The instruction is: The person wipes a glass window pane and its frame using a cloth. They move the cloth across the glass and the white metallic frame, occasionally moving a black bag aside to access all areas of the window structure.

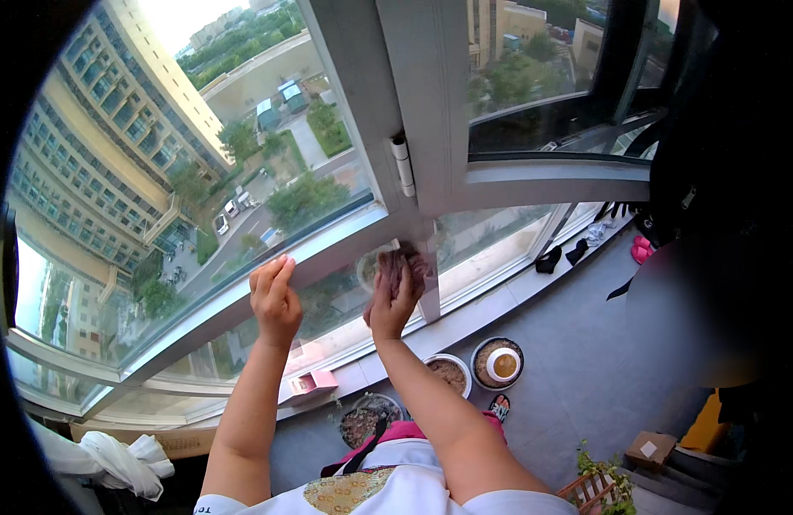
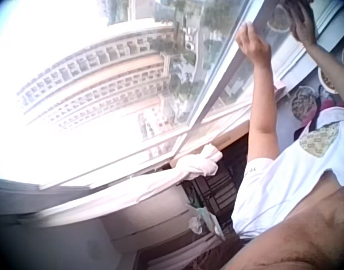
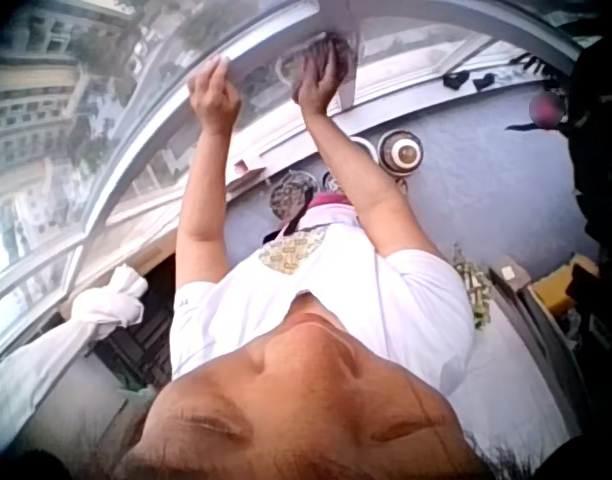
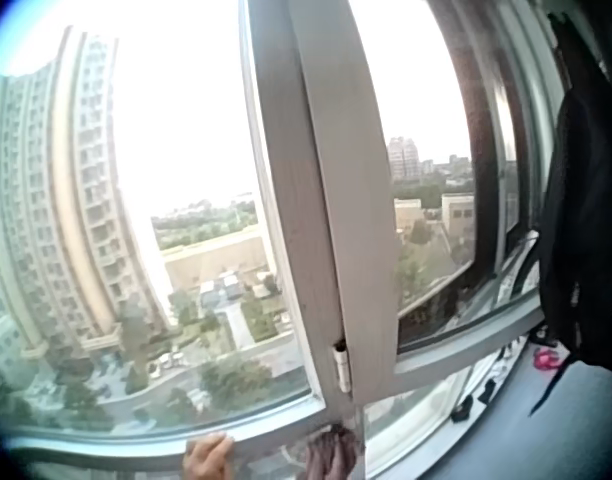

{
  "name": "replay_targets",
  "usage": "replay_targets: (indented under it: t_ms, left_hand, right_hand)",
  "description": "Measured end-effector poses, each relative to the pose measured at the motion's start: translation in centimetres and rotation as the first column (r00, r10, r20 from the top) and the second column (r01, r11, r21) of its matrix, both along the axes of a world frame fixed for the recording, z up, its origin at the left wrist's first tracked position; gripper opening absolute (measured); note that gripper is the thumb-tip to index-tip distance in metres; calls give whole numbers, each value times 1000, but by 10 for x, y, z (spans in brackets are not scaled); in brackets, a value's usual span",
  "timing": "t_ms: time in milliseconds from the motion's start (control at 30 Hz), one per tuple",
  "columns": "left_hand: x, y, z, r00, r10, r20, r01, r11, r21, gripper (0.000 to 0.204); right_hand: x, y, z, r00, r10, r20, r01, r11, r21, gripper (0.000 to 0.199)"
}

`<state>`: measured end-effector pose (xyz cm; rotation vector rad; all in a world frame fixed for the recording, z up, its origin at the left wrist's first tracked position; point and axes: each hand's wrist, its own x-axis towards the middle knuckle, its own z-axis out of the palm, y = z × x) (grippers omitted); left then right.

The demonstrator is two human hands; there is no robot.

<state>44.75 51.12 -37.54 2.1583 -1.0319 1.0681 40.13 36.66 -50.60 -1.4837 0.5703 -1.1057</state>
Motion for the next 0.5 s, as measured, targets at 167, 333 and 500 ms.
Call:
replay_targets:
  t_ms: [167,333,500]
  left_hand:
    - [2,-5,-1,1000,-2,-4,2,1000,-5,41]
    - [2,2,4,999,-28,-40,29,999,14,41]
    - [-1,25,15,995,-97,-30,98,995,28,36]
  right_hand:
    - [9,45,53,994,111,-23,-112,993,-38,43]
    - [-25,86,17,761,648,6,-638,751,-167,37]
    - [-11,23,61,995,-75,65,69,993,97,35]
